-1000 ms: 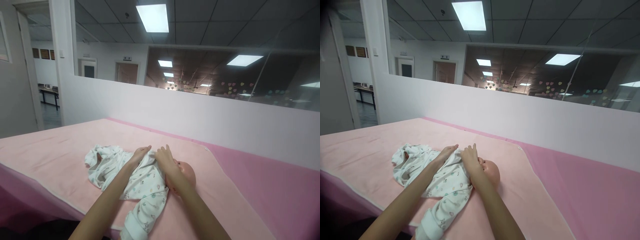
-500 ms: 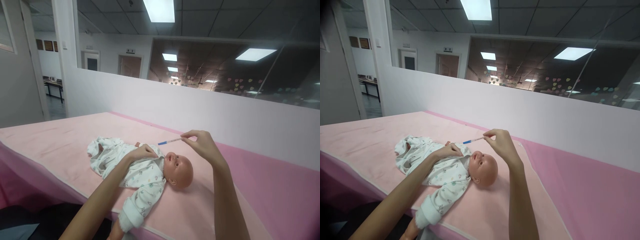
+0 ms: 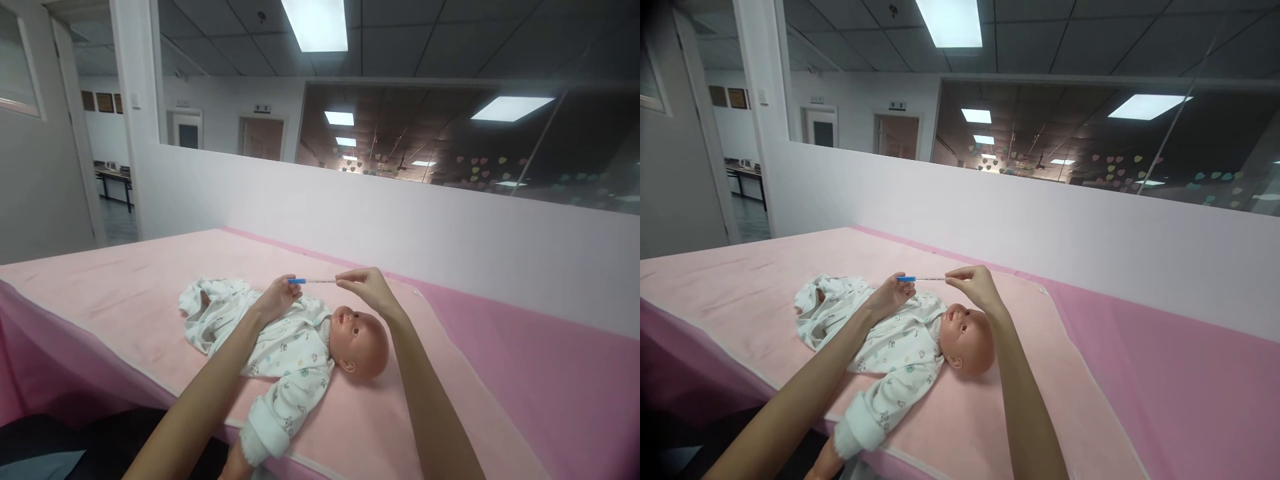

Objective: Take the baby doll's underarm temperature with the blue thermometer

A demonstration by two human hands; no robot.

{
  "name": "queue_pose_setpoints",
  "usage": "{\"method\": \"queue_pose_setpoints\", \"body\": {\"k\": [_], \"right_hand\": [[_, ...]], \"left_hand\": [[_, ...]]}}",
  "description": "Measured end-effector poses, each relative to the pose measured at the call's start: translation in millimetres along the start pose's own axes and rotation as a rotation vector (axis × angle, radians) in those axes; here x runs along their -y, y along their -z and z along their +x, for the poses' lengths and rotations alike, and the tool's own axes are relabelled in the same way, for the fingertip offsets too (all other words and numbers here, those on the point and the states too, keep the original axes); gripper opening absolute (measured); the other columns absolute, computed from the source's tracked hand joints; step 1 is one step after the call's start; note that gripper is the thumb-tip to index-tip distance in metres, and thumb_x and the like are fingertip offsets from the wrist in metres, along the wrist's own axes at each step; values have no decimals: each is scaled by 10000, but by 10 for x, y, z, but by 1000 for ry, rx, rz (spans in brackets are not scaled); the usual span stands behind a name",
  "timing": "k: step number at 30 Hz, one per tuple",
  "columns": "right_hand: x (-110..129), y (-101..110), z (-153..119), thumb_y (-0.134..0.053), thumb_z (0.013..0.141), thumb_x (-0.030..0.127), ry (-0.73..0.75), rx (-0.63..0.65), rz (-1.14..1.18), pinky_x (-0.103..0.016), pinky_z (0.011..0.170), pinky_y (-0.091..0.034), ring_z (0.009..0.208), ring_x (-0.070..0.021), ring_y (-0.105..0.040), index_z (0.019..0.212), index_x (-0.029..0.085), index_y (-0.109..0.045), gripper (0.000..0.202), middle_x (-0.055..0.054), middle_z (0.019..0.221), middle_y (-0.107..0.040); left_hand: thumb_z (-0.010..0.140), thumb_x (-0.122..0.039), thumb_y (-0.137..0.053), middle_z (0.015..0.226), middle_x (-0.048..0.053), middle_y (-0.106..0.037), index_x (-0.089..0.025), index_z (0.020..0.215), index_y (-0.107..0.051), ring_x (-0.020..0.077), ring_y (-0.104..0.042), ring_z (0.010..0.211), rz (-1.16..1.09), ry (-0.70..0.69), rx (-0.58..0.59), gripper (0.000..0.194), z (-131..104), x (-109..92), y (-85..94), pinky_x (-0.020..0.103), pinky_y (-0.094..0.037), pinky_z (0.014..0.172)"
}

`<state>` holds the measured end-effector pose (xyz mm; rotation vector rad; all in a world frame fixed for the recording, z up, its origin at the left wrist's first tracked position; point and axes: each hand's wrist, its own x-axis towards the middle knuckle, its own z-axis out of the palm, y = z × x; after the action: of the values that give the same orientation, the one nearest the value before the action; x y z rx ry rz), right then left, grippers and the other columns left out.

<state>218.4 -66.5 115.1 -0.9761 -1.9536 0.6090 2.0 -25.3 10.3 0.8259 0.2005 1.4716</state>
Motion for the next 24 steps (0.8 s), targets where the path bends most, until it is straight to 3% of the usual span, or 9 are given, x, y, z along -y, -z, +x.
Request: {"method": "queue_pose_setpoints", "body": {"k": [5,14,19,24], "right_hand": [[4,-54,5,-672,637,234,20,53,-64,-305,768,-495,814,-182,-646,761,161,-700,147,-62,844,-705],[44,-46,-15,-667,630,194,21,114,-120,-282,747,-479,788,-168,-641,818,164,-686,191,-45,777,-692],[91,-30,-22,-695,603,228,19,136,0,-294,750,-489,792,-173,-638,775,153,-681,188,-55,797,-689],[107,-37,-31,-725,574,293,35,143,112,-311,738,-493,781,-173,-629,745,149,-676,229,-55,804,-685]], "left_hand": [[531,-272,-800,710,-13,-630,-187,718,-652,94,-544,625,-70,-32,-24,253,10,-31,-7,270,-434,694],[587,-258,-777,632,-38,-618,-189,711,-648,81,-538,586,-63,-48,-60,192,-17,-49,-30,283,-441,713],[565,-276,-791,566,-64,-582,-209,715,-659,60,-494,542,-96,-66,-24,212,-21,-46,-19,267,-444,704],[611,-285,-764,579,-63,-585,-225,719,-660,61,-498,560,-88,-74,-61,161,-46,-57,-40,273,-442,723]]}}
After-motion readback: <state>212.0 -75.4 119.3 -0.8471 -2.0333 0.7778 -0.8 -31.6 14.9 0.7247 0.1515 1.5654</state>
